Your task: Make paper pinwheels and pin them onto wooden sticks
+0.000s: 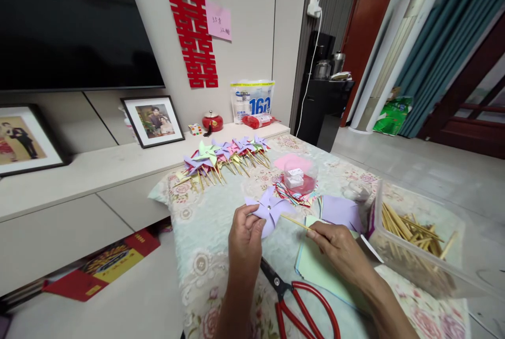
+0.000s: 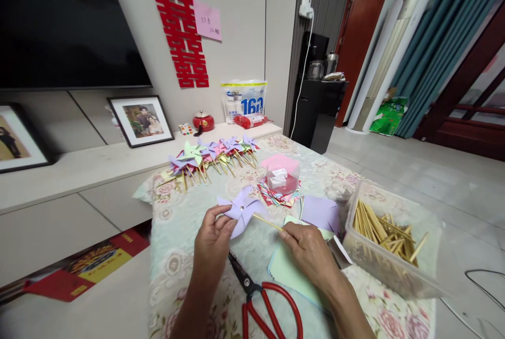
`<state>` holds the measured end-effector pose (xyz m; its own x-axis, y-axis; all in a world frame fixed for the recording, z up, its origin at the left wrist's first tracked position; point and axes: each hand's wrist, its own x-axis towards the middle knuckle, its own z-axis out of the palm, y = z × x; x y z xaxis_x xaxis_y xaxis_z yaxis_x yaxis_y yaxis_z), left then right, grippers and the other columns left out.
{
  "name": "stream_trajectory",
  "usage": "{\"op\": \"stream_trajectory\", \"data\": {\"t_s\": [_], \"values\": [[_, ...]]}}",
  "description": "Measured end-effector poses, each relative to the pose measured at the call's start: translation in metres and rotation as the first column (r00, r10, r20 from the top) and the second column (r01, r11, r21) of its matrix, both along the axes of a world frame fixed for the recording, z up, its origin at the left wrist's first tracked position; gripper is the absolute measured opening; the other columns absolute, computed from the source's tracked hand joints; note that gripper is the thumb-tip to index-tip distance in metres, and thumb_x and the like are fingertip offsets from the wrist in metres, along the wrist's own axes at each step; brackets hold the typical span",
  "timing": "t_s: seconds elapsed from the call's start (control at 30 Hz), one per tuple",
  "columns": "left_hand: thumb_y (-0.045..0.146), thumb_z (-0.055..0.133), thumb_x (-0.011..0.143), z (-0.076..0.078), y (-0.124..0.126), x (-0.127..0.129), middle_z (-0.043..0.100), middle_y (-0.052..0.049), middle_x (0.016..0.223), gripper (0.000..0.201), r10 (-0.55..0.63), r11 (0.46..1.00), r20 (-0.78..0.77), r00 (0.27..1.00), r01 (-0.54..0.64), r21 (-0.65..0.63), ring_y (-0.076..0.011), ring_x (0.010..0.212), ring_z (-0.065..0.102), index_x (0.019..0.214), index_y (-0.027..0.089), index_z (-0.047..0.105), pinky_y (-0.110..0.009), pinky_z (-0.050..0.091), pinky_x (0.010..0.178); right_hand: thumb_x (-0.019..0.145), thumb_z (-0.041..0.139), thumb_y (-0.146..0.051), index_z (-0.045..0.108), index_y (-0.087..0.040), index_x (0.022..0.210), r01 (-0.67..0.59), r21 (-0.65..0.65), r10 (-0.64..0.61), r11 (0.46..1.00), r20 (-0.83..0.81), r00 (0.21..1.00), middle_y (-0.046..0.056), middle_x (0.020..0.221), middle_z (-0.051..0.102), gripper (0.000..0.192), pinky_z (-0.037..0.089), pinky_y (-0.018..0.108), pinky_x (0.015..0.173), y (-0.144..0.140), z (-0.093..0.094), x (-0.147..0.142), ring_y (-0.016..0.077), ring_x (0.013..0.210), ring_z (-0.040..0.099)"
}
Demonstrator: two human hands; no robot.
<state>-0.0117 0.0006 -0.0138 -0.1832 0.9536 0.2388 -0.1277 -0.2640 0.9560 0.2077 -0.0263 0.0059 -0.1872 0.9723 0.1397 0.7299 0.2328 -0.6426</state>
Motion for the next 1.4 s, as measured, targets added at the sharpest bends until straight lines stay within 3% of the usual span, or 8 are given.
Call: {"op": "stream_trajectory", "data": {"t_s": [0.23,0.57,0.7,0.8,0.9,1.07,1.4], "values": [[0.031,0.070,0.079,0.004,-0.002,0.001,0.068,-0.005,0.090,0.021,0.054,0.999,-0.047,0.997,-0.053,0.003,-0.0159,0.076,0.067,0.094,0.018,0.062,-0.026,0.053,0.069,0.099,0.041,-0.041,0.041,-0.021,0.063,-0.003,0.035,0.002,0.999,0.017,1.000,-0.002,0.060,0.044,0.042,0.029,0.026,0.055,0.000,-0.002,0.001,0.0148,0.059,0.042],[0.029,0.067,0.082,0.001,0.000,0.001,0.059,-0.006,0.102,0.017,0.076,0.997,-0.085,0.994,-0.074,0.025,-0.0142,0.078,0.066,0.092,0.017,0.062,-0.028,0.056,0.074,0.100,0.041,-0.041,0.047,-0.020,0.062,-0.027,0.064,0.025,0.998,0.035,0.999,-0.001,0.061,0.049,0.044,0.030,0.026,0.055,0.000,-0.003,0.001,0.0144,0.059,0.043],[0.028,0.069,0.081,-0.004,0.002,0.001,0.050,-0.012,0.126,0.034,0.160,0.982,-0.182,0.970,-0.138,0.128,-0.0187,0.096,0.066,0.113,0.020,0.065,-0.032,0.058,0.080,0.101,0.041,-0.041,0.046,-0.020,0.064,0.011,0.063,-0.014,0.998,0.055,0.998,-0.001,0.062,0.051,0.043,0.030,0.025,0.056,-0.001,-0.003,0.001,0.0149,0.060,0.045],[0.028,0.066,0.084,-0.005,0.001,0.000,0.047,-0.015,0.133,0.048,0.210,0.971,-0.302,0.930,-0.163,0.175,-0.0245,0.113,0.060,0.131,0.022,0.059,-0.034,0.058,0.084,0.101,0.041,-0.042,0.046,-0.020,0.065,0.006,0.062,-0.010,0.998,0.062,0.998,-0.001,0.063,0.053,0.042,0.031,0.026,0.057,-0.001,-0.004,0.002,0.0150,0.060,0.046],[0.029,0.063,0.086,-0.003,0.000,0.001,0.051,-0.016,0.129,0.047,0.255,0.960,-0.377,0.890,-0.188,0.207,-0.0274,0.118,0.057,0.132,0.019,0.060,-0.035,0.058,0.083,0.101,0.041,-0.041,0.048,-0.020,0.065,-0.009,0.070,0.004,0.998,0.069,0.998,-0.001,0.063,0.054,0.043,0.031,0.026,0.057,0.000,-0.005,0.002,0.0151,0.061,0.047],[0.030,0.059,0.088,0.002,-0.003,0.004,0.060,-0.013,0.112,0.037,0.347,0.934,-0.458,0.819,-0.259,0.245,-0.0270,0.109,0.061,0.122,0.019,0.067,-0.039,0.054,0.089,0.102,0.041,-0.042,0.051,-0.019,0.066,-0.021,0.063,0.015,0.998,0.087,0.996,-0.001,0.063,0.054,0.044,0.031,0.026,0.058,0.000,-0.005,0.001,0.0151,0.060,0.047],[0.027,0.061,0.087,-0.002,-0.002,0.005,0.064,-0.010,0.100,0.036,0.423,0.901,-0.512,0.748,-0.285,0.328,-0.0282,0.101,0.062,0.122,0.023,0.069,-0.043,0.051,0.091,0.102,0.041,-0.043,0.054,-0.019,0.066,-0.023,0.100,0.014,0.995,0.089,0.996,-0.001,0.062,0.055,0.045,0.032,0.027,0.058,0.000,-0.006,0.000,0.0153,0.059,0.049]]}}
